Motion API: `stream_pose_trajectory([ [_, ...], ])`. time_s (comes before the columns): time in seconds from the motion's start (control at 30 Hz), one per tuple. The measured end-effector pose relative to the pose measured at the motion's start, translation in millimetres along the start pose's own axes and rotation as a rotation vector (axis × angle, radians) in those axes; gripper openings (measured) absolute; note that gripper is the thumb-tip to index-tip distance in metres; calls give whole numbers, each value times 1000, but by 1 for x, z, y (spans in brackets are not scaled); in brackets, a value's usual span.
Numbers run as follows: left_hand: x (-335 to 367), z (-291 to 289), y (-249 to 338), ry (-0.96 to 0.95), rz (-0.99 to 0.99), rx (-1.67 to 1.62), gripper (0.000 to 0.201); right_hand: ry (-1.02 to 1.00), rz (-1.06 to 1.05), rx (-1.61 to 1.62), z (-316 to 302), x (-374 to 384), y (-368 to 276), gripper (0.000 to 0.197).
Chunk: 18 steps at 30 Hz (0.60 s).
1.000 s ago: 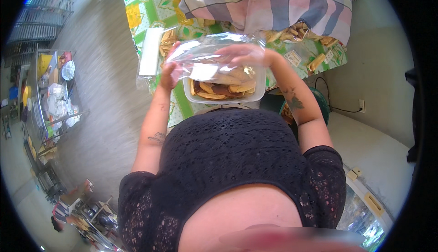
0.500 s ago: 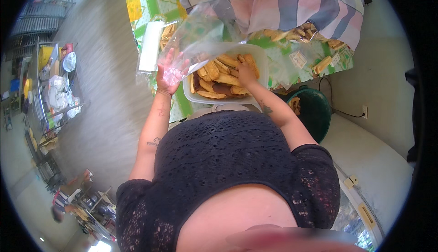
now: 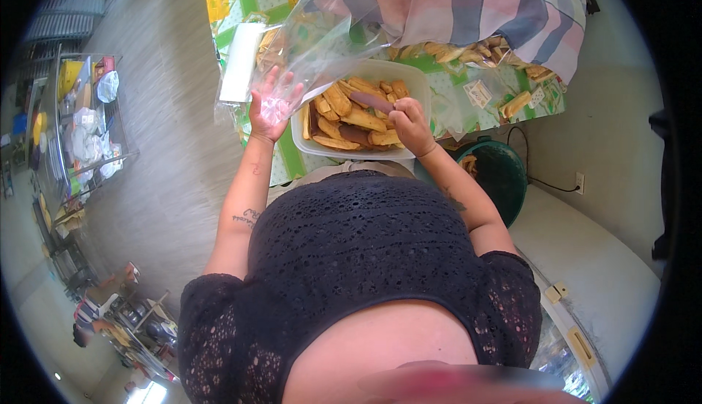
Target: The person repeatedly picks up small bread rolls from a white tray and places them into clear plastic bags. The person arranges the rolls inside each bag and then sets the filled bag aside on the table. The process is repeated multiple times throughout the clip.
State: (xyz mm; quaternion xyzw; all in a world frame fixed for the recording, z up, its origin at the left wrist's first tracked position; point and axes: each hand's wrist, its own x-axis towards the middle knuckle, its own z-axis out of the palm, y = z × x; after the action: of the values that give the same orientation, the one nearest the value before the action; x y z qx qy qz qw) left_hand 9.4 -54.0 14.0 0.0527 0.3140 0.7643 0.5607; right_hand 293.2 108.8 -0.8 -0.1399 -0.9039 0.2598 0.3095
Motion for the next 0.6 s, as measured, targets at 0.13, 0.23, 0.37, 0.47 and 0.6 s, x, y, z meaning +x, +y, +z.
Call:
stream_pose_trajectory([
  [0.13,-2,1,-2,11,-10,-16,91,-172,464,56,32,-19,14,22],
  [0.23,-5,2,-3,16,-25,-28,92,-972,740,-177,54,-30,27,32],
  [0.37,-8,4,-4,14,-48,-39,92,-757,799,-68,68,-32,40,38],
  [0.47,-11,5,-2,22,-57,-37,92,-626,821,150,72,-24,55,45],
  [0.6,-15,6,5,45,-59,-35,92,-738,596,26,95,-13,60,48],
])
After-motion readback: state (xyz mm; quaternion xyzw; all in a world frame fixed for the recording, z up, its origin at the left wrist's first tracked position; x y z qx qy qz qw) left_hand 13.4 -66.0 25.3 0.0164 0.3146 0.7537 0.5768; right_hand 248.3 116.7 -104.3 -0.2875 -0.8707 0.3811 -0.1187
